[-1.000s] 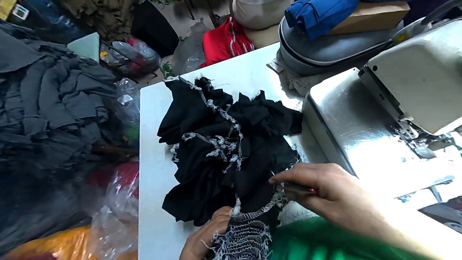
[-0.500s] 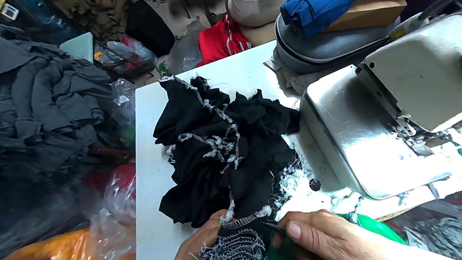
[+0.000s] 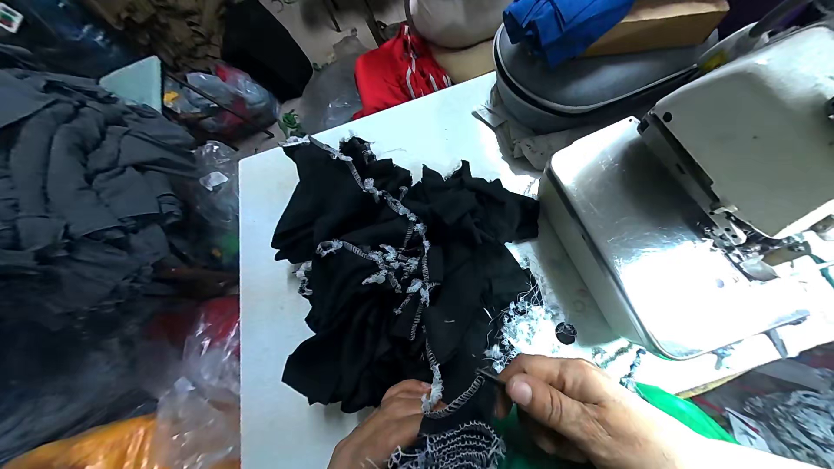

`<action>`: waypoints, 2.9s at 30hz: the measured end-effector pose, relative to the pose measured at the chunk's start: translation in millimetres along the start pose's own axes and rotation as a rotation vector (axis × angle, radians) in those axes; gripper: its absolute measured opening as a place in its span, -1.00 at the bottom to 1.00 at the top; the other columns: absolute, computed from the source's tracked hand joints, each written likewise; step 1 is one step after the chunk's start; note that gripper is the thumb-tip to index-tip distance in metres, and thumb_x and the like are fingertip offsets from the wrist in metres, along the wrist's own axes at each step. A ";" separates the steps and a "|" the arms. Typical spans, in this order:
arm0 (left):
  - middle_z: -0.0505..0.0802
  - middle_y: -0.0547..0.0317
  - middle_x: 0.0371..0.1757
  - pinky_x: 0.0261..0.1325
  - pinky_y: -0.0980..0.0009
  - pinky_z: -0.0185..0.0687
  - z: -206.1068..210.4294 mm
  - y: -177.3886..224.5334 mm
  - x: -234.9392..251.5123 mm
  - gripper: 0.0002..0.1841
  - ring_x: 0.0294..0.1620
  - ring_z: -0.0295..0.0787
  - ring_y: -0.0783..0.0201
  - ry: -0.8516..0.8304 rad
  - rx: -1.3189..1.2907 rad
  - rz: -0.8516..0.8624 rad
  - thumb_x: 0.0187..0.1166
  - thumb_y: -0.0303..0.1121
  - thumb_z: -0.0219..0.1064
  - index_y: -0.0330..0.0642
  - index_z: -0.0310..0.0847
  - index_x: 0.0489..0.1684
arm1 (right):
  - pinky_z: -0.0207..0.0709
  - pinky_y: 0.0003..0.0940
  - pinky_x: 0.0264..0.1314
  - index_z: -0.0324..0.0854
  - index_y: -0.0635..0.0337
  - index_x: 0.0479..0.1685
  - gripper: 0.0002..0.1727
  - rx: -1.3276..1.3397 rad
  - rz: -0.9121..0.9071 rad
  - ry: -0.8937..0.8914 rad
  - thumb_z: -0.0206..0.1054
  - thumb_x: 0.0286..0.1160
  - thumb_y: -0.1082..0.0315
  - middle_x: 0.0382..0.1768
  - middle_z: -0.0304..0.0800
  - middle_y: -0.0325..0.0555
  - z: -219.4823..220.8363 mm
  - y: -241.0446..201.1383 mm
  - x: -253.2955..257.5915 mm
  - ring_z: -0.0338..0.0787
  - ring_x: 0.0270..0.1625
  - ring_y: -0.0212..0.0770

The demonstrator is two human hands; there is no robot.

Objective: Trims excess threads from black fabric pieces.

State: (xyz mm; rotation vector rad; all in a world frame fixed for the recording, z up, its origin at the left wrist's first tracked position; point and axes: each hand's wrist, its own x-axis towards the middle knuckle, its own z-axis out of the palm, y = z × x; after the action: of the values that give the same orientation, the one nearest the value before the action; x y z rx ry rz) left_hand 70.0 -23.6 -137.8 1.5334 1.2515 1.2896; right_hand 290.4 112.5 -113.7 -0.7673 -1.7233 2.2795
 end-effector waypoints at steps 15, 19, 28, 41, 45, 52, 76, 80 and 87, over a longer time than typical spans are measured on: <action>0.69 0.77 0.41 0.48 0.68 0.47 0.9 1.0 -1.3 -0.76 0.46 0.55 0.66 0.118 -0.216 -0.080 0.62 0.02 0.34 0.35 0.81 0.13 | 0.25 -0.72 -0.56 0.71 0.08 0.03 -0.46 -0.137 0.019 0.066 -0.08 0.83 -0.12 -0.58 0.46 -0.53 -16.8 -7.3 2.7 0.36 -0.60 -0.70; 0.69 0.78 0.44 0.48 0.69 0.47 4.7 3.5 -0.3 -0.75 0.46 0.56 0.66 0.139 -0.253 -0.083 0.73 -0.25 0.23 0.39 0.81 0.11 | 0.39 -0.70 -0.40 0.75 0.17 0.11 -0.40 -0.296 -0.214 0.079 -0.08 0.84 -0.11 -0.47 0.64 -0.36 -20.4 -8.3 6.6 0.51 -0.47 -0.63; 0.56 0.66 0.62 0.70 0.50 0.32 6.6 9.7 -6.5 -0.79 0.68 0.36 0.53 0.043 -0.136 -0.031 0.67 -0.09 0.32 0.25 0.82 0.10 | 0.47 -0.22 -0.27 0.68 0.33 -0.16 -0.39 -0.448 -0.139 -0.420 -0.15 0.89 0.02 -0.49 0.62 -0.04 -21.5 -25.2 24.7 0.63 -0.39 -0.19; 0.44 0.59 0.74 0.75 0.43 0.29 5.9 10.7 -7.4 -0.78 0.74 0.29 0.50 -0.067 -0.143 -0.047 0.68 -0.09 0.31 0.18 0.78 0.12 | 0.34 -0.33 -0.32 0.72 0.31 -0.20 -0.51 -0.373 -0.049 -0.565 0.06 0.82 0.07 -0.51 0.60 -0.13 -12.7 -25.2 38.3 0.55 -0.42 -0.33; 0.46 0.58 0.72 0.70 0.49 0.33 3.9 10.7 -7.6 -0.75 0.71 0.30 0.55 -0.086 -0.124 -0.060 0.65 -0.03 0.34 0.16 0.81 0.08 | 0.24 -0.50 -0.41 0.69 0.31 -0.29 -0.54 -0.318 0.001 -0.498 0.09 0.81 0.11 -0.56 0.52 -0.24 -8.8 -23.3 41.3 0.42 -0.50 -0.48; 0.46 0.52 0.72 0.71 0.44 0.36 -0.5 10.3 -11.3 -0.72 0.71 0.31 0.53 -0.114 -0.100 -0.085 0.62 0.01 0.36 0.15 0.81 0.09 | 0.23 -0.67 -0.48 0.70 0.19 -0.32 -0.51 -0.302 -0.069 -0.147 0.10 0.77 -0.02 -0.62 0.46 -0.43 -16.2 -31.6 34.7 0.37 -0.56 -0.65; 0.61 -0.02 0.56 0.68 0.47 0.29 8.4 11.3 5.0 -0.59 0.66 0.40 0.41 -0.209 0.096 -0.018 0.57 0.02 0.41 -0.21 0.70 -0.09 | 0.46 -0.33 -0.15 0.65 0.26 0.20 -0.73 -0.549 0.238 -0.329 0.32 0.66 0.33 -0.19 0.73 -0.04 2.3 -48.6 92.7 0.63 -0.21 -0.29; 0.58 0.15 0.61 0.74 0.40 0.28 6.9 6.8 3.8 -0.62 0.73 0.31 0.43 -0.202 0.072 0.009 0.58 0.00 0.41 -0.16 0.66 0.01 | 0.41 -0.57 -0.31 0.65 0.22 0.10 -0.82 -0.235 0.252 -0.195 0.30 0.66 0.37 -0.33 0.66 -0.22 -9.2 -34.5 87.1 0.54 -0.38 -0.51; 0.56 0.61 0.53 0.56 0.58 0.42 7.5 -2.0 -1.0 -0.69 0.56 0.43 0.63 -0.050 0.043 -0.046 0.55 0.13 0.39 0.24 0.72 0.04 | 0.35 -0.82 -0.56 0.64 0.12 0.01 -0.83 0.247 0.370 -0.106 0.11 0.76 0.42 -0.46 0.64 -0.43 -17.5 -18.2 68.1 0.52 -0.56 -0.70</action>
State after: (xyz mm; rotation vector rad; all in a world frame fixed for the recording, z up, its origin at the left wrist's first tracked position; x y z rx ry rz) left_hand 77.0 -23.7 -141.4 1.5492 1.2824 1.1949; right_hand 238.5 162.8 -119.8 -0.9951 -1.3908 2.7552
